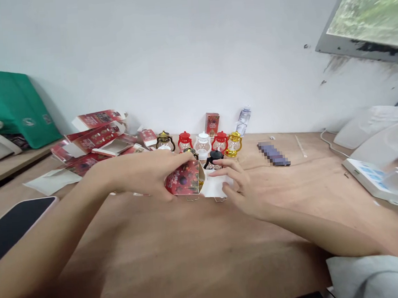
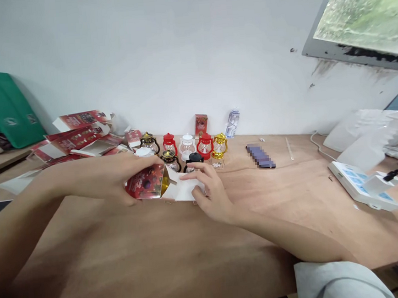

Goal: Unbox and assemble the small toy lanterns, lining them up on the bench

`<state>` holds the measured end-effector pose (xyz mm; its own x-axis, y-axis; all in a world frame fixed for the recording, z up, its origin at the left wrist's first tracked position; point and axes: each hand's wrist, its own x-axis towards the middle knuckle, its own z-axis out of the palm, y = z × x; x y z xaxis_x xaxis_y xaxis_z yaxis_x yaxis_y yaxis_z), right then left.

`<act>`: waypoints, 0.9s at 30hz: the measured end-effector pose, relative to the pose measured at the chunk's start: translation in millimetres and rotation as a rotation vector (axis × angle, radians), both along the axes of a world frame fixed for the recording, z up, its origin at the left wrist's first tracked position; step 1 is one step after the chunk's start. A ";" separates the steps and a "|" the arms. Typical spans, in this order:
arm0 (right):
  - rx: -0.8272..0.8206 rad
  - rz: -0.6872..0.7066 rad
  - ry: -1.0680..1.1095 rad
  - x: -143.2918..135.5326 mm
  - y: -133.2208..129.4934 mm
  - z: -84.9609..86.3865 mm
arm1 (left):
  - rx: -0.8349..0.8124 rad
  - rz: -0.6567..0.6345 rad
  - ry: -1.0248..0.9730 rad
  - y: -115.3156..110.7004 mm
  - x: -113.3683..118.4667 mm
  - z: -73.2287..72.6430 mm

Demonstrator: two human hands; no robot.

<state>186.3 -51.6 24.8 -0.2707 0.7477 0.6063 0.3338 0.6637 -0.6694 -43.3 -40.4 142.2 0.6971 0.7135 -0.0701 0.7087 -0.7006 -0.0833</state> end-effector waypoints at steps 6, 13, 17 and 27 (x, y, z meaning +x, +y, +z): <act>0.319 -0.091 -0.187 5.7 -9.1 21.6 | -0.016 -0.061 -0.099 8.4 1.3 1.0; 0.549 -0.206 -0.193 14.1 -8.7 20.9 | 0.075 -0.062 -0.210 9.3 3.6 -1.1; 0.751 -0.256 -0.265 18.2 -7.7 18.6 | 0.175 -0.047 -0.212 8.4 7.3 -3.1; 0.613 -0.334 -0.344 18.0 -7.7 40.6 | 0.444 -0.189 -0.104 2.0 15.8 -13.0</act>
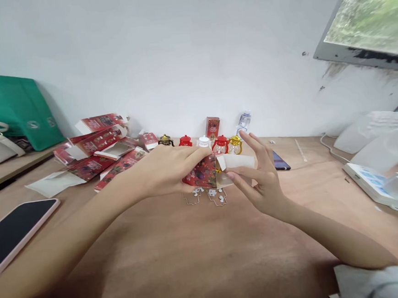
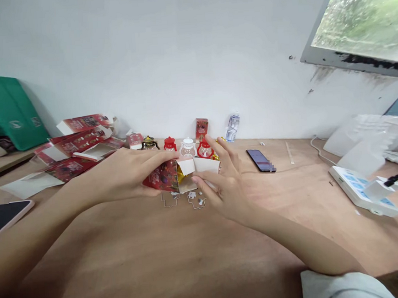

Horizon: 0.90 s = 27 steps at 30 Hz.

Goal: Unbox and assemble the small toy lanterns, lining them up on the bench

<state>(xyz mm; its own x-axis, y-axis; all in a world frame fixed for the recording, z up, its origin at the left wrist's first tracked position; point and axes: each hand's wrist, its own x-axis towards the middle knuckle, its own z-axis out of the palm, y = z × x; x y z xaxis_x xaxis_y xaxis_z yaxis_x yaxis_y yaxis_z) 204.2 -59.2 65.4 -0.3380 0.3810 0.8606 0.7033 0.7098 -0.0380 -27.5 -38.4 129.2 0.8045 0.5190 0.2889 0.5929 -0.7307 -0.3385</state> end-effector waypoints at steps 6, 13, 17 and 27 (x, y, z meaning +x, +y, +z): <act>-0.161 0.019 0.099 2.6 0.4 -0.3 | 0.084 0.034 -0.019 -2.6 3.2 -1.9; -0.467 0.116 0.220 3.3 4.1 0.7 | 0.180 0.035 0.042 -11.4 16.8 -11.8; -0.468 0.122 0.324 3.2 6.8 0.7 | 0.236 0.056 0.039 -18.9 24.1 -14.0; -0.321 0.098 0.399 22.8 -0.2 33.2 | 0.187 0.128 -0.097 -26.0 15.7 -1.6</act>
<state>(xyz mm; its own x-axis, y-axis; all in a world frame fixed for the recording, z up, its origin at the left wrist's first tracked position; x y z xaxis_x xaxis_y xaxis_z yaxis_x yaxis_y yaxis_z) 227.0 -59.5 98.6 -0.0547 0.6296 0.7750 0.5202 0.6805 -0.5161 -11.8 -64.3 127.6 0.6996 0.5448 0.4622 0.7127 -0.5779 -0.3976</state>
